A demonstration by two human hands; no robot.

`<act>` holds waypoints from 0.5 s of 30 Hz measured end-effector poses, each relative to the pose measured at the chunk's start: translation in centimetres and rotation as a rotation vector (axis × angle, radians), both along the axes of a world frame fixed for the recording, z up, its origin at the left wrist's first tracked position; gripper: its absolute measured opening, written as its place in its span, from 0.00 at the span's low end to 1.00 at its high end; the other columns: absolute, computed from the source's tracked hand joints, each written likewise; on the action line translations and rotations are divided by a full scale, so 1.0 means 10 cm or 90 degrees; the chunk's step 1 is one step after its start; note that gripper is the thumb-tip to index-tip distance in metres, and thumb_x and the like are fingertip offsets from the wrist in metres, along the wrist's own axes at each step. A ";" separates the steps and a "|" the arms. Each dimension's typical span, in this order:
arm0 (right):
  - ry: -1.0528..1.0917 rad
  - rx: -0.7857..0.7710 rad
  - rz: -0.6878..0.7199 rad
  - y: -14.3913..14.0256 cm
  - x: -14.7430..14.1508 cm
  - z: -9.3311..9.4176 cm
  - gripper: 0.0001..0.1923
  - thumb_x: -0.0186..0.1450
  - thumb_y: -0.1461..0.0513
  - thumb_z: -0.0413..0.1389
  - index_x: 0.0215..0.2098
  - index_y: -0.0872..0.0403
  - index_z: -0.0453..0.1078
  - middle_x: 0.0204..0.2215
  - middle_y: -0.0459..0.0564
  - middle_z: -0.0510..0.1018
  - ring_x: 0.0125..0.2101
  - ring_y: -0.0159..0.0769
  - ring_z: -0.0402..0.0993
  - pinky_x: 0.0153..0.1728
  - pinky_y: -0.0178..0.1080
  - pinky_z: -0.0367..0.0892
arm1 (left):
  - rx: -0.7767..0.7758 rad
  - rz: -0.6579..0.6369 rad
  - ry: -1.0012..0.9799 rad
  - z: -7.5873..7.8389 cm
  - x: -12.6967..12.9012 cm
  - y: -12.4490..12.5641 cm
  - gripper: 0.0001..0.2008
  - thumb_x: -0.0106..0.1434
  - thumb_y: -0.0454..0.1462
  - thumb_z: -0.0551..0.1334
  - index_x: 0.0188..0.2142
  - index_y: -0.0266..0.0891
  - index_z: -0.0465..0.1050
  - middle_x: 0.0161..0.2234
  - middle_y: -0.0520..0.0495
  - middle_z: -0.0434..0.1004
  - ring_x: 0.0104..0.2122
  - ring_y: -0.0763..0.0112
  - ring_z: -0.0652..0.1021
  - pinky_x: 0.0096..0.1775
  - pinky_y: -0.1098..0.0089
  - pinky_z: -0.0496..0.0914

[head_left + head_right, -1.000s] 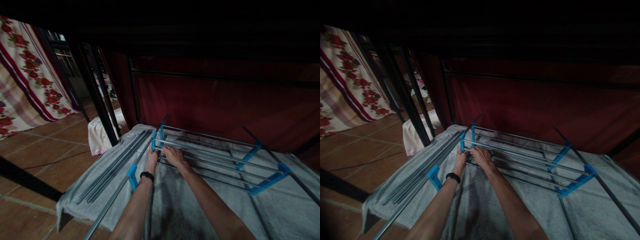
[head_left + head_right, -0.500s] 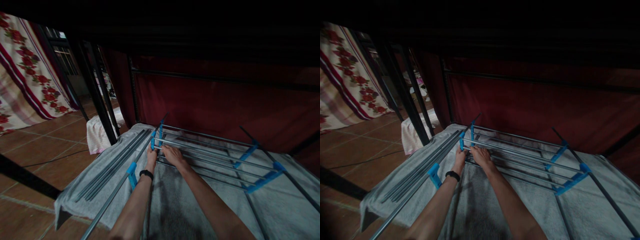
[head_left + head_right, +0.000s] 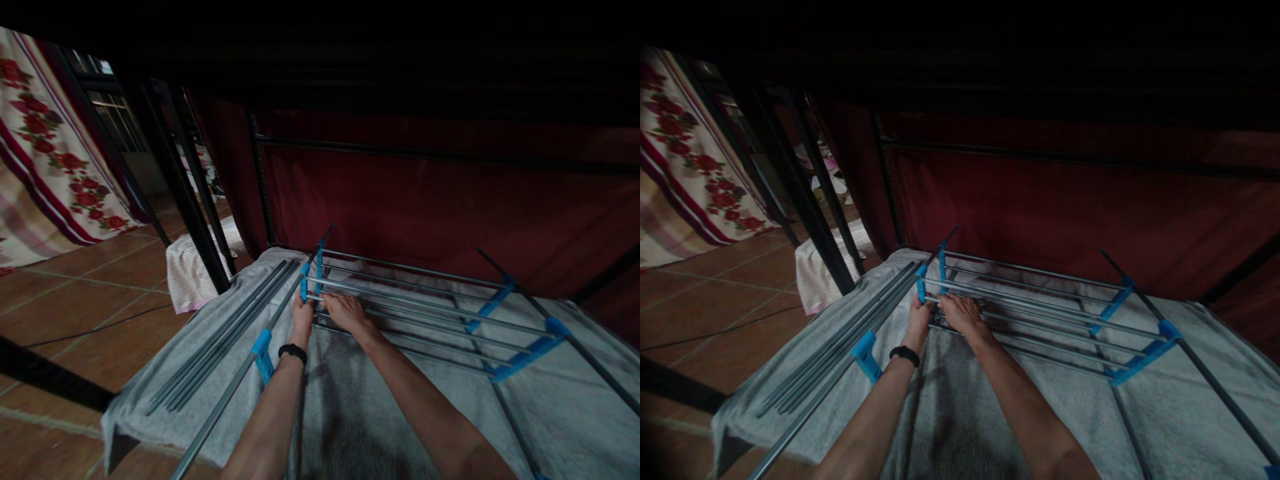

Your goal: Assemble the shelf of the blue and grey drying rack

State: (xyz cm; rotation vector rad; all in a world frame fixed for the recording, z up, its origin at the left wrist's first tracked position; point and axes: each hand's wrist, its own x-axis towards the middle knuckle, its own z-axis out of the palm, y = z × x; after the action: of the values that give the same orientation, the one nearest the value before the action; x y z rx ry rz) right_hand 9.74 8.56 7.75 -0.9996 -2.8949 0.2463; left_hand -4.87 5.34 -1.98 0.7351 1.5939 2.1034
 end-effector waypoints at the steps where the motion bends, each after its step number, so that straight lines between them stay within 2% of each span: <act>1: 0.000 -0.004 0.001 0.01 0.00 0.00 0.22 0.80 0.54 0.42 0.66 0.43 0.69 0.61 0.52 0.79 0.58 0.43 0.78 0.56 0.44 0.68 | 0.000 0.001 0.001 0.00 0.00 0.00 0.06 0.52 0.32 0.63 0.30 0.43 0.69 0.27 0.52 0.70 0.30 0.67 0.71 0.38 0.68 0.68; 7: 0.006 -0.011 -0.002 0.02 -0.01 0.03 0.22 0.80 0.54 0.43 0.65 0.44 0.71 0.58 0.52 0.82 0.57 0.44 0.79 0.54 0.43 0.68 | -0.001 -0.008 0.005 -0.01 0.01 -0.01 0.06 0.52 0.33 0.64 0.31 0.43 0.69 0.27 0.52 0.71 0.30 0.67 0.72 0.38 0.69 0.68; 15: 0.005 -0.007 -0.005 -0.02 0.02 0.04 0.21 0.80 0.54 0.43 0.64 0.44 0.71 0.58 0.52 0.82 0.56 0.43 0.79 0.55 0.43 0.67 | -0.002 -0.022 -0.011 -0.01 0.02 -0.02 0.05 0.54 0.36 0.64 0.30 0.43 0.68 0.25 0.54 0.68 0.28 0.69 0.70 0.36 0.69 0.67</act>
State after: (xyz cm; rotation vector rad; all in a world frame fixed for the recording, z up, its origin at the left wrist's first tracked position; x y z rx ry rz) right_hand 9.89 8.34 8.15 -1.0094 -2.8858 0.2648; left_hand -4.67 5.09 -2.08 0.7364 1.5641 2.0768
